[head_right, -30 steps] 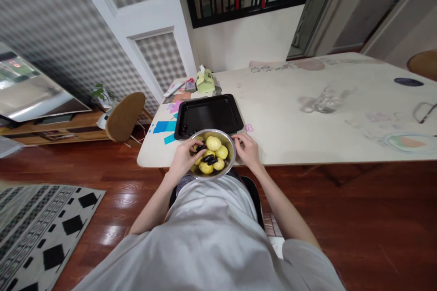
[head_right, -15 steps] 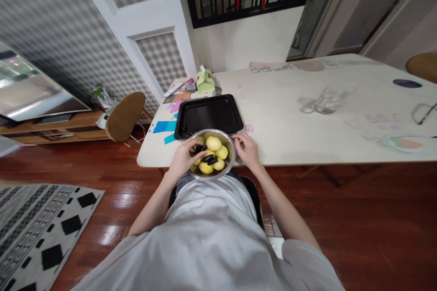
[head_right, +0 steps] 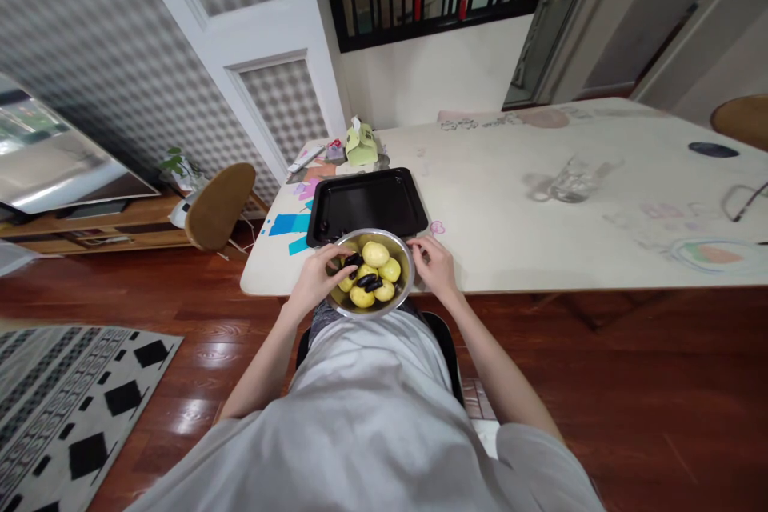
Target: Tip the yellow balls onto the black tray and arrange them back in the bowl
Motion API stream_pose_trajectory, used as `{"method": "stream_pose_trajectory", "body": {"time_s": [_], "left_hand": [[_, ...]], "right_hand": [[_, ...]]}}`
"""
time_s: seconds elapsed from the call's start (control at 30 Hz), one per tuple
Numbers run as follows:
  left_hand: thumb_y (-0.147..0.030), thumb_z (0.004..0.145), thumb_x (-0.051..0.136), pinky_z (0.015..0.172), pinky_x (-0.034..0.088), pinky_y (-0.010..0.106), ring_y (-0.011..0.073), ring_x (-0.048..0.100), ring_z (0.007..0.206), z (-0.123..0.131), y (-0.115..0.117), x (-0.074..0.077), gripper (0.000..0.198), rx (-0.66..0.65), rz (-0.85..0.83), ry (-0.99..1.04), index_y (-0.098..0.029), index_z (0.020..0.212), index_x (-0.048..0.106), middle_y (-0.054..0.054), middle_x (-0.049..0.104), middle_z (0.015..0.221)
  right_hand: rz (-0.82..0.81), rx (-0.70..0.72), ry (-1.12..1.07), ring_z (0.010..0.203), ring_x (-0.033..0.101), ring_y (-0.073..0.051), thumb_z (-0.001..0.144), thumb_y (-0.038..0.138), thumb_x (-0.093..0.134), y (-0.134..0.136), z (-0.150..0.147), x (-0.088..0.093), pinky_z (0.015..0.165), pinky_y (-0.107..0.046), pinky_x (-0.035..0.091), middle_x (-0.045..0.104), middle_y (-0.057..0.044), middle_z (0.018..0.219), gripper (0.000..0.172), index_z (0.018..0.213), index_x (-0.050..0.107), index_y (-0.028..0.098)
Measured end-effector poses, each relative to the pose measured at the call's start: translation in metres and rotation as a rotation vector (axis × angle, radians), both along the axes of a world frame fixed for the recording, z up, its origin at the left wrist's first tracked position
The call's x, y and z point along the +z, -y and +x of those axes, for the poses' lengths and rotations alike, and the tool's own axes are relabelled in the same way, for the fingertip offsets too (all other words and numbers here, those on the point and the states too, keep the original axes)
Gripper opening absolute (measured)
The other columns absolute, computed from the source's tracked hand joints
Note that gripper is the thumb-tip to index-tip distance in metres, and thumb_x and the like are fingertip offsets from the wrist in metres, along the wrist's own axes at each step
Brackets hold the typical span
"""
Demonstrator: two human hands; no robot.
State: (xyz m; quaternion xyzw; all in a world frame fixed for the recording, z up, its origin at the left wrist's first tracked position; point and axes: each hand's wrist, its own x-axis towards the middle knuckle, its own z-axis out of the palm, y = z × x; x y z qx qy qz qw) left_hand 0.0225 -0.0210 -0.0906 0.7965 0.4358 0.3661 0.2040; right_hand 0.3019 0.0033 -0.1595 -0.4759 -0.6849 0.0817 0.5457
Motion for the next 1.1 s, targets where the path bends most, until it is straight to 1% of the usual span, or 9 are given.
{"method": "stream_pose_trajectory", "body": {"time_s": [0.13, 0.23, 0.33, 0.4, 0.5, 0.67, 0.87, 0.97, 1.1], "left_hand": [[-0.030, 0.098, 0.070, 0.077, 0.060, 0.029, 0.0205, 0.071, 0.098, -0.003, -0.002, 0.006, 0.016, 0.007, 0.019, 0.025, -0.020, 0.110, 0.072, 0.009, 0.074, 0.111], [-0.028, 0.101, 0.063, 0.083, 0.061, 0.031, 0.0211, 0.072, 0.102, -0.014, -0.013, 0.006, 0.014, 0.053, 0.070, 0.031, -0.020, 0.110, 0.072, 0.009, 0.075, 0.113], [-0.021, 0.102, 0.057, 0.095, 0.061, 0.038, 0.0239, 0.071, 0.111, -0.033, -0.035, -0.001, 0.018, 0.159, 0.158, -0.022, -0.020, 0.113, 0.071, 0.012, 0.074, 0.118], [-0.016, 0.101, 0.054, 0.107, 0.057, 0.045, 0.0265, 0.069, 0.120, -0.046, -0.054, -0.009, 0.022, 0.217, 0.194, -0.101, -0.020, 0.115, 0.071, 0.013, 0.074, 0.124], [-0.013, 0.100, 0.055, 0.116, 0.051, 0.051, 0.0290, 0.065, 0.130, -0.060, -0.081, -0.020, 0.027, 0.249, 0.158, -0.272, -0.019, 0.121, 0.072, 0.016, 0.071, 0.135], [-0.011, 0.099, 0.055, 0.116, 0.049, 0.053, 0.0299, 0.063, 0.134, -0.065, -0.114, -0.024, 0.032, 0.234, 0.080, -0.465, -0.018, 0.124, 0.074, 0.017, 0.071, 0.137], [-0.002, 0.083, 0.071, 0.113, 0.050, 0.047, 0.0310, 0.062, 0.137, -0.064, -0.141, -0.017, 0.037, 0.170, -0.018, -0.579, -0.021, 0.114, 0.079, 0.015, 0.073, 0.137], [0.001, 0.079, 0.069, 0.110, 0.052, 0.041, 0.0285, 0.066, 0.131, -0.062, -0.149, -0.014, 0.041, 0.149, -0.033, -0.628, -0.022, 0.112, 0.080, 0.013, 0.074, 0.136], [0.002, 0.080, 0.062, 0.105, 0.053, 0.040, 0.0277, 0.072, 0.114, -0.057, -0.152, -0.011, 0.038, 0.146, -0.013, -0.656, -0.019, 0.105, 0.080, 0.013, 0.079, 0.119]], "right_hand": [[0.006, 0.002, -0.005, 0.084, 0.072, -0.022, 0.101, 0.028, 0.052, 0.000, 0.000, 0.000, 0.075, -0.035, 0.060, 0.077, -0.006, 0.091, 0.024, 0.095, 0.075, 0.025], [0.013, 0.010, -0.011, 0.084, 0.072, -0.022, 0.101, 0.026, 0.052, 0.000, 0.000, -0.001, 0.075, -0.035, 0.059, 0.077, -0.006, 0.092, 0.024, 0.095, 0.075, 0.024], [0.019, 0.013, -0.017, 0.083, 0.072, -0.022, 0.100, 0.026, 0.052, -0.001, 0.000, -0.001, 0.075, -0.035, 0.059, 0.077, -0.006, 0.092, 0.023, 0.096, 0.075, 0.024], [0.022, 0.016, -0.022, 0.084, 0.073, -0.022, 0.100, 0.026, 0.053, -0.001, 0.000, -0.001, 0.074, -0.035, 0.059, 0.077, -0.006, 0.091, 0.022, 0.096, 0.074, 0.024], [0.030, 0.015, -0.025, 0.083, 0.073, -0.022, 0.100, 0.026, 0.053, -0.001, 0.000, -0.001, 0.073, -0.035, 0.059, 0.077, -0.006, 0.091, 0.022, 0.096, 0.074, 0.025], [0.046, 0.019, -0.015, 0.080, 0.073, -0.021, 0.101, 0.027, 0.052, -0.002, 0.000, 0.000, 0.070, -0.034, 0.059, 0.077, -0.006, 0.090, 0.022, 0.096, 0.074, 0.025], [0.034, 0.010, -0.023, 0.082, 0.074, -0.022, 0.101, 0.028, 0.052, -0.001, 0.000, 0.001, 0.071, -0.035, 0.062, 0.077, -0.006, 0.090, 0.024, 0.095, 0.075, 0.025], [0.034, 0.014, -0.028, 0.086, 0.075, -0.023, 0.101, 0.027, 0.052, -0.001, -0.001, 0.000, 0.076, -0.037, 0.063, 0.079, -0.007, 0.095, 0.024, 0.098, 0.076, 0.025], [0.048, 0.016, -0.030, 0.095, 0.077, -0.024, 0.100, 0.026, 0.054, -0.001, -0.001, 0.000, 0.087, -0.042, 0.065, 0.081, -0.007, 0.101, 0.025, 0.101, 0.078, 0.026]]}}
